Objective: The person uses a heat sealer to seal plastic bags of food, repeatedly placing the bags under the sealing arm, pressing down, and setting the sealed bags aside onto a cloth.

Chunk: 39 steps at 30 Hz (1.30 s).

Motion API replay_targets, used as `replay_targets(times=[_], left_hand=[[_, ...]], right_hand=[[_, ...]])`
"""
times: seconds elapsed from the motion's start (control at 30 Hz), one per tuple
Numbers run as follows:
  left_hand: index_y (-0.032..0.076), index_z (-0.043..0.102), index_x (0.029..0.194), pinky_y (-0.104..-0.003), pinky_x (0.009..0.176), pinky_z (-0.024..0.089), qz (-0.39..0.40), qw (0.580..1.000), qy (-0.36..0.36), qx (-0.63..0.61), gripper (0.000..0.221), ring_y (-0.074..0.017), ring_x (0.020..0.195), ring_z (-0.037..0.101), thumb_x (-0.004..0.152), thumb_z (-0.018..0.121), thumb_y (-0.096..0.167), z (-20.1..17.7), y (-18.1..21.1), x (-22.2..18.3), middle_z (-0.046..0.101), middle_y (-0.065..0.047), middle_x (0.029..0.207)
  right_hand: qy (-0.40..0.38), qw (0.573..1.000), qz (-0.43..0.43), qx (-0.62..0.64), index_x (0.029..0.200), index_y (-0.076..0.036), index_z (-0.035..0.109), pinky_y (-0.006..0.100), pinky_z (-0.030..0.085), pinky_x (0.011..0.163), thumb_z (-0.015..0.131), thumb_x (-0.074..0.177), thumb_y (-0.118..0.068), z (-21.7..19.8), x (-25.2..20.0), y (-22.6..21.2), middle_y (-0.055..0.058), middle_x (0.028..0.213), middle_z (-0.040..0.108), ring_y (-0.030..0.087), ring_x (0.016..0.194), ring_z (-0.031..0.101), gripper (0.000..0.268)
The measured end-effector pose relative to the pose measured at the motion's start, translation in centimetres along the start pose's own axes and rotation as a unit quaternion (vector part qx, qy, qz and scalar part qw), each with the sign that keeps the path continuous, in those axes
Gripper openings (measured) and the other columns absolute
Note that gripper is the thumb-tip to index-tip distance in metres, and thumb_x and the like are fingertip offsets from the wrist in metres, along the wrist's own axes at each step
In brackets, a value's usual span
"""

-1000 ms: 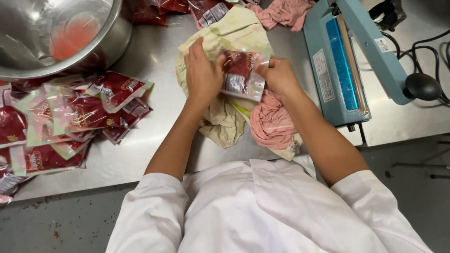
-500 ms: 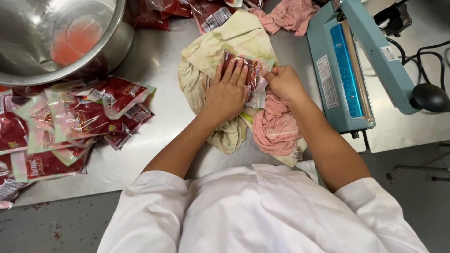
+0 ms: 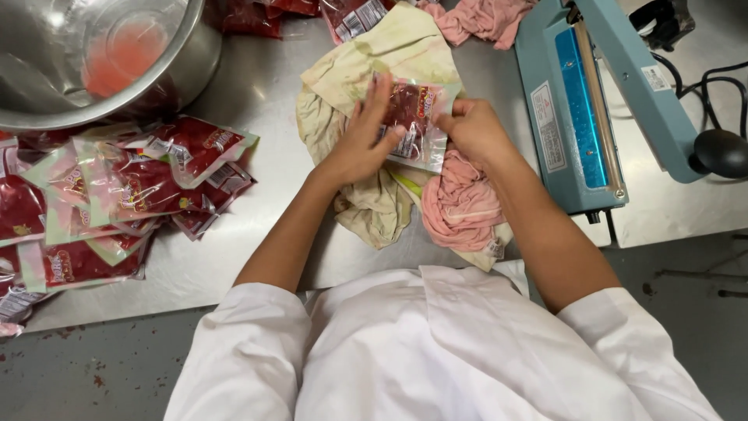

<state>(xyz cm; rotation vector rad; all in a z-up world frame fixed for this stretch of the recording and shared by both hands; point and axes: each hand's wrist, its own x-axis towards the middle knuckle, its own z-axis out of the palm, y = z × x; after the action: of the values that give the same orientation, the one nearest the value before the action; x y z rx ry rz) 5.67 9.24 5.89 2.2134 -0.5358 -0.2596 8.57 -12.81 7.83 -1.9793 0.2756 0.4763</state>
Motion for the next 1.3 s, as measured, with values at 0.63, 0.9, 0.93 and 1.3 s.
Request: replay_targets(times=[0.63, 0.9, 0.93, 1.3], left_hand=[[0.010, 0.074, 0.097, -0.029, 0.083, 0.046, 0.001, 0.925, 0.334, -0.179, 0.014, -0.0138, 0.090, 0.060, 0.100, 0.066, 0.020, -1.8, -2.9, 0.4, 0.063, 0.003, 0.092], [0.014, 0.075, 0.095, -0.024, 0.049, 0.051, -0.085, 0.859, 0.395, -0.314, 0.005, -0.0093, 0.050, 0.057, 0.096, 0.072, 0.016, -0.2, -5.0, 1.4, 0.066, -0.002, 0.067], [0.014, 0.075, 0.095, -0.024, 0.049, 0.051, -0.088, 0.857, 0.401, -0.312, 0.005, -0.0093, 0.050, 0.057, 0.096, 0.072, 0.016, -0.3, -4.6, 1.0, 0.066, -0.002, 0.067], [0.017, 0.066, 0.091, -0.029, 0.072, 0.045, -0.053, 0.864, 0.426, -0.263, 0.025, -0.0107, 0.072, 0.048, 0.108, 0.049, 0.025, 0.2, -2.1, 0.1, 0.052, 0.005, 0.070]], right_hand=[[0.115, 0.932, -0.249, -0.240, 0.111, -0.003, 0.062, 0.051, 0.048, 0.075, 0.047, 0.109, -0.012, -4.5, -2.6, -0.9, 0.018, 0.101, 0.070, 0.038, 0.090, 0.064, 0.018], [0.093, 0.894, -0.326, -0.293, 0.112, -0.006, 0.067, 0.051, 0.048, 0.099, 0.075, 0.096, -0.015, -5.7, -2.0, 4.4, 0.017, 0.110, 0.051, 0.047, 0.113, 0.056, 0.020], [0.087, 0.893, -0.330, -0.293, 0.112, -0.006, 0.067, 0.051, 0.048, 0.099, 0.075, 0.096, -0.015, -4.7, -2.0, 3.3, 0.017, 0.110, 0.051, 0.047, 0.113, 0.056, 0.020], [0.092, 0.904, -0.290, 0.300, 0.098, -0.012, 0.066, 0.015, 0.045, 0.049, 0.063, 0.105, -0.007, 4.2, 4.7, 3.0, -0.004, 0.069, 0.055, 0.005, 0.052, 0.055, 0.008]])
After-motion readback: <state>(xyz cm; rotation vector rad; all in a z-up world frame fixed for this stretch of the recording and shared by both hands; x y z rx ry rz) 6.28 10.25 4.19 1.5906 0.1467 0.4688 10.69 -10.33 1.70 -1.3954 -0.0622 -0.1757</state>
